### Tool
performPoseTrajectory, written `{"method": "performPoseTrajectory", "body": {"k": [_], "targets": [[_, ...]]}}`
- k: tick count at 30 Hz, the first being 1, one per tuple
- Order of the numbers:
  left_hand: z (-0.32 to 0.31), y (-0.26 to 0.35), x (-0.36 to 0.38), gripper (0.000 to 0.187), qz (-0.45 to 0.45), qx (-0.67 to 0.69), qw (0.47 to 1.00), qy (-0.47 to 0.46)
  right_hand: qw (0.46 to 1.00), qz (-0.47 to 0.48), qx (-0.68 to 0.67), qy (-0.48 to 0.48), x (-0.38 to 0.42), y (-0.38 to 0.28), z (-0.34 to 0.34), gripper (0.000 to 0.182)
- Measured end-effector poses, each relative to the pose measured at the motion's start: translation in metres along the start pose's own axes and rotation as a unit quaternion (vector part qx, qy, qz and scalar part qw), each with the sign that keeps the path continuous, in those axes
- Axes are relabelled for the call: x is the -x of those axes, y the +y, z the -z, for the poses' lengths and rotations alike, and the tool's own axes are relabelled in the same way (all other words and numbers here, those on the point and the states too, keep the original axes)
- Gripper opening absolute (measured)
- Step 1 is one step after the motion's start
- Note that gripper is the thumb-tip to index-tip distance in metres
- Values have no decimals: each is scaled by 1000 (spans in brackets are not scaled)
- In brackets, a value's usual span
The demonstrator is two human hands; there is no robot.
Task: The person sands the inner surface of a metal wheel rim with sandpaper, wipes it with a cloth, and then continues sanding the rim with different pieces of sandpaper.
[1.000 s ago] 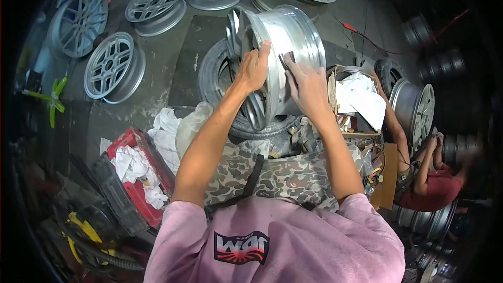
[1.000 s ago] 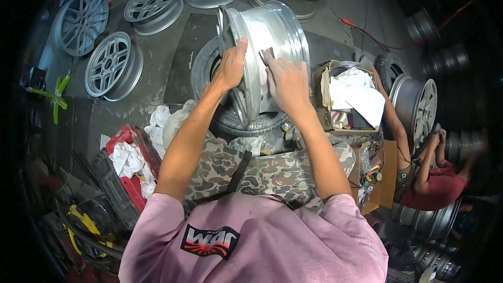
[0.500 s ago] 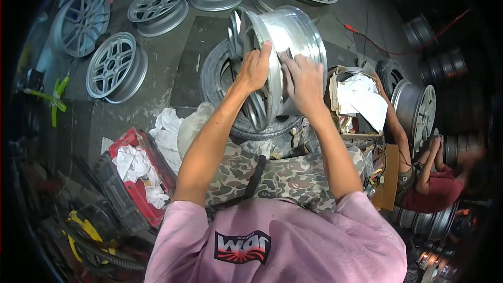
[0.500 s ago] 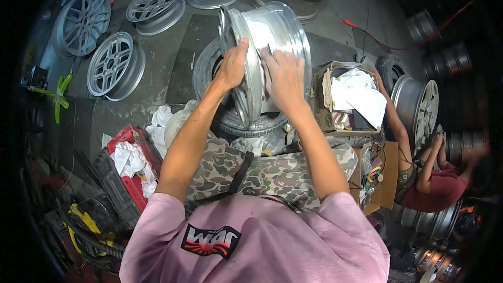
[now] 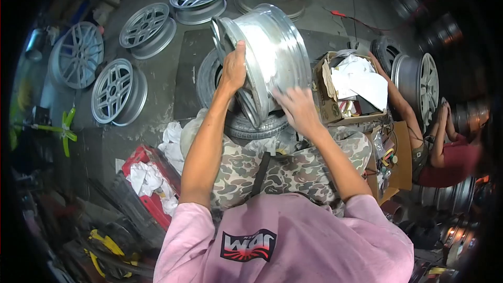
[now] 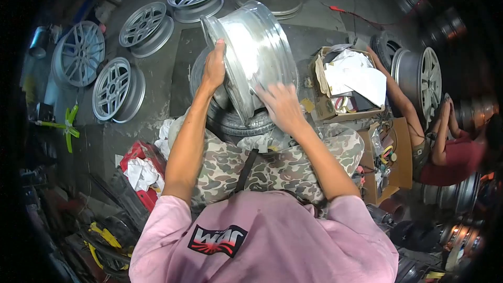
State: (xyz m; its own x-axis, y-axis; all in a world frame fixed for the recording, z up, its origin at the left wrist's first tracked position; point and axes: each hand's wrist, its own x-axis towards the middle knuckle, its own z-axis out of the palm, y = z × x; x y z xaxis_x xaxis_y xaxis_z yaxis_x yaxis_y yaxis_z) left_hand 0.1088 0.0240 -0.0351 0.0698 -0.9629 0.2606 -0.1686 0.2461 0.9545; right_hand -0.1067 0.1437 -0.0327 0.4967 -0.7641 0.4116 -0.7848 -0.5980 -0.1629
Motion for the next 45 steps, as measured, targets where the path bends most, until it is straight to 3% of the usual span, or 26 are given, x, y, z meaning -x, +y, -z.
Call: {"method": "performPoseTrajectory", "body": {"k": [2, 4, 6, 8, 9, 12, 14, 17, 18, 22, 25, 27, 31, 33, 37, 39, 41, 42, 44, 45], "targets": [[10, 0, -3, 79, 37, -41, 996, -74, 999, -25, 5, -41, 49, 7, 5, 44], [16, 11, -1, 74, -15, -135, 991, -10, 987, -140, -63, -38, 68, 21, 10, 41], [32, 22, 2, 53, -37, -131, 989, 58, 965, -217, -141, 49, 67, 16, 25, 38], [48, 40, 9, 39, -134, -203, 961, 130, 954, -231, -163, 100, 69, 14, 22, 38], [48, 53, 17, 23, -207, -212, 947, 121, 943, -244, -203, 101, 74, 12, 17, 38], [32, 70, 45, 13, -437, -299, 843, -97, 936, -243, -234, 97, 86, 7, -2, 33], [22, 73, 54, 16, -439, -339, 784, -278, 940, -198, -226, 163, 88, 5, -8, 27], [28, 61, 21, 16, -441, -353, 762, -317, 926, -211, -268, 160, 87, 10, -2, 22], [30, 65, 4, 16, -444, -354, 757, -323, 920, -217, -287, 156, 88, 10, -1, 21], [46, 76, -66, 28, -273, -386, 836, -278, 872, -325, -338, 139, 93, 5, -7, 19], [53, 76, -93, 32, -212, -460, 819, -269, 834, -355, -381, 184, 96, 4, -8, 25], [52, 69, -83, 32, -232, -471, 811, -259, 845, -393, -344, 115, 96, 4, 5, 26], [46, 71, -25, 25, -346, -419, 793, -275, 862, -342, -333, 167, 104, 12, -7, 25], [37, 84, 15, 16, -378, -403, 762, -337, 814, -341, -430, 191, 106, 18, -21, 23], [31, 84, 32, 12, -429, -393, 704, -407, 796, -293, -479, 227, 100, 16, -26, 23], [41, 75, 5, 15, -404, -362, 763, -353, 653, -346, -653, 166, 94, 7, -8, 23], [51, 73, -32, 22, -369, -395, 779, -317, 673, -331, -640, 166, 93, 9, -10, 23], [52, 83, -48, 32, -269, -436, 801, -311, 691, -317, -628, 167, 92, 9, -12, 22], [53, 79, -72, 52, -216, -542, 769, -261, 727, -302, -589, 183, 91, 11, -17, 21], [46, 87, -72, 52, -215, -541, 771, -257, 750, -303, -557, 187, 91, 10, -14, 20]]}}
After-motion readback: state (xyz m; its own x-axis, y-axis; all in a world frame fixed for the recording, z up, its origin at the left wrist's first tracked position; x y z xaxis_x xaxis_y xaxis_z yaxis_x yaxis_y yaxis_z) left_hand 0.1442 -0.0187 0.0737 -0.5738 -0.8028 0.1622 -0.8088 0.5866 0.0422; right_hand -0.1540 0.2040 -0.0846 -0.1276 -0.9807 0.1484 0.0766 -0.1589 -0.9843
